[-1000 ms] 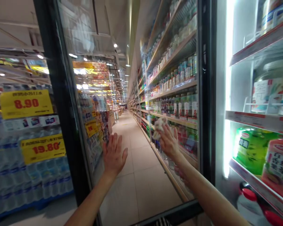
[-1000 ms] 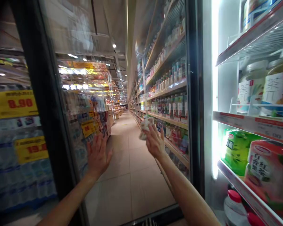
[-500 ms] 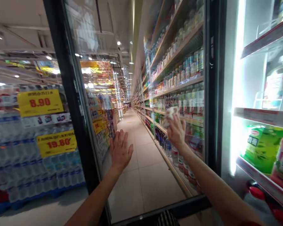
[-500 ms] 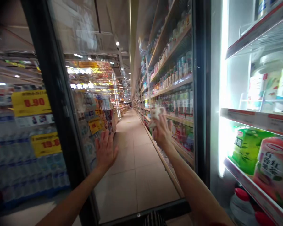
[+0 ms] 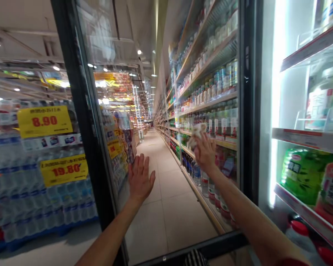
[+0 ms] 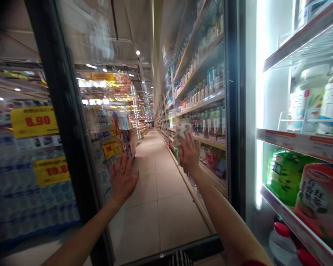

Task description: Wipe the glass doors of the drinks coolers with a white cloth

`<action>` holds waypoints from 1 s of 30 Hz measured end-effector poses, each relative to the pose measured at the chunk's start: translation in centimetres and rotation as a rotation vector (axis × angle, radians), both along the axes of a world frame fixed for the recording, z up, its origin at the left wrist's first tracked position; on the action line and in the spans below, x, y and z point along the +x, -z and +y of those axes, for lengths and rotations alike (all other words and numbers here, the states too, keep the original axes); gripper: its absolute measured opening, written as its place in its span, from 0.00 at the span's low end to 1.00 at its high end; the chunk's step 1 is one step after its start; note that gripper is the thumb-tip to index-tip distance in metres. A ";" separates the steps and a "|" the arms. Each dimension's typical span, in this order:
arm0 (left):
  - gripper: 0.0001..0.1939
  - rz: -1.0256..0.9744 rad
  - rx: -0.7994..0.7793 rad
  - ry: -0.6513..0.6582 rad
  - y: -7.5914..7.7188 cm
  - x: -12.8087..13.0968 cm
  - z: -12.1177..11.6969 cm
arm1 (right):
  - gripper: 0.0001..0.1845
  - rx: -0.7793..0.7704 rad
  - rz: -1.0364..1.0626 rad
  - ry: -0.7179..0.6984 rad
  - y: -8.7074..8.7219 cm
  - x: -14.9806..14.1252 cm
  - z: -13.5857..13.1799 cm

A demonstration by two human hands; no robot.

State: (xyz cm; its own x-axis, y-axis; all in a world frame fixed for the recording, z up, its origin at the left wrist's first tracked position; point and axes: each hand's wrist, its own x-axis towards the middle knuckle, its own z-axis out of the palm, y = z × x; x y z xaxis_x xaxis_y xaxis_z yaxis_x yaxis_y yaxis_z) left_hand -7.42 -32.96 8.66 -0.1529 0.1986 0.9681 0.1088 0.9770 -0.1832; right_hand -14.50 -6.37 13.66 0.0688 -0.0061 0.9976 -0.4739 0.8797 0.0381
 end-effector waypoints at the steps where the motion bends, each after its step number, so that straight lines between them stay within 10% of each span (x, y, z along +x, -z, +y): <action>1: 0.33 0.001 -0.001 0.001 0.0 0.1 0.0 | 0.24 -0.202 -0.003 0.011 -0.9 -0.7 1.0; 5: 0.34 0.007 -0.002 -0.010 -0.1 0.2 0.2 | 0.25 -0.469 -0.011 0.000 -3.4 -1.4 1.3; 11: 0.35 0.029 -0.007 0.004 -0.2 0.2 0.1 | 0.21 0.353 0.043 -0.045 -0.9 1.1 -1.9; 16: 0.35 0.009 -0.014 -0.028 -0.1 0.2 0.1 | 0.24 -0.344 0.019 0.040 -3.4 -0.7 1.3; 18: 0.35 0.008 -0.012 -0.026 -0.1 0.2 0.1 | 0.24 -0.389 0.001 0.046 -4.0 -0.6 0.2; 24: 0.34 0.016 -0.010 -0.010 -0.1 0.3 0.2 | 0.22 0.445 0.075 -0.071 -1.1 2.4 -6.7; 30: 0.29 -0.035 0.025 0.013 -0.1 0.4 0.2 | 0.23 -0.157 -0.007 -0.030 -4.3 1.3 -5.7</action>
State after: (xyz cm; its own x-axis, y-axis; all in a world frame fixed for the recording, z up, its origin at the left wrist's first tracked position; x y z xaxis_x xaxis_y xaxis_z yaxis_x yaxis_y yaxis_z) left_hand -7.03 -32.80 8.73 -0.1847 0.1765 0.9668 0.1270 0.9798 -0.1546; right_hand -13.19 -12.07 17.94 0.0597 0.1522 0.9865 -0.5002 0.8598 -0.1024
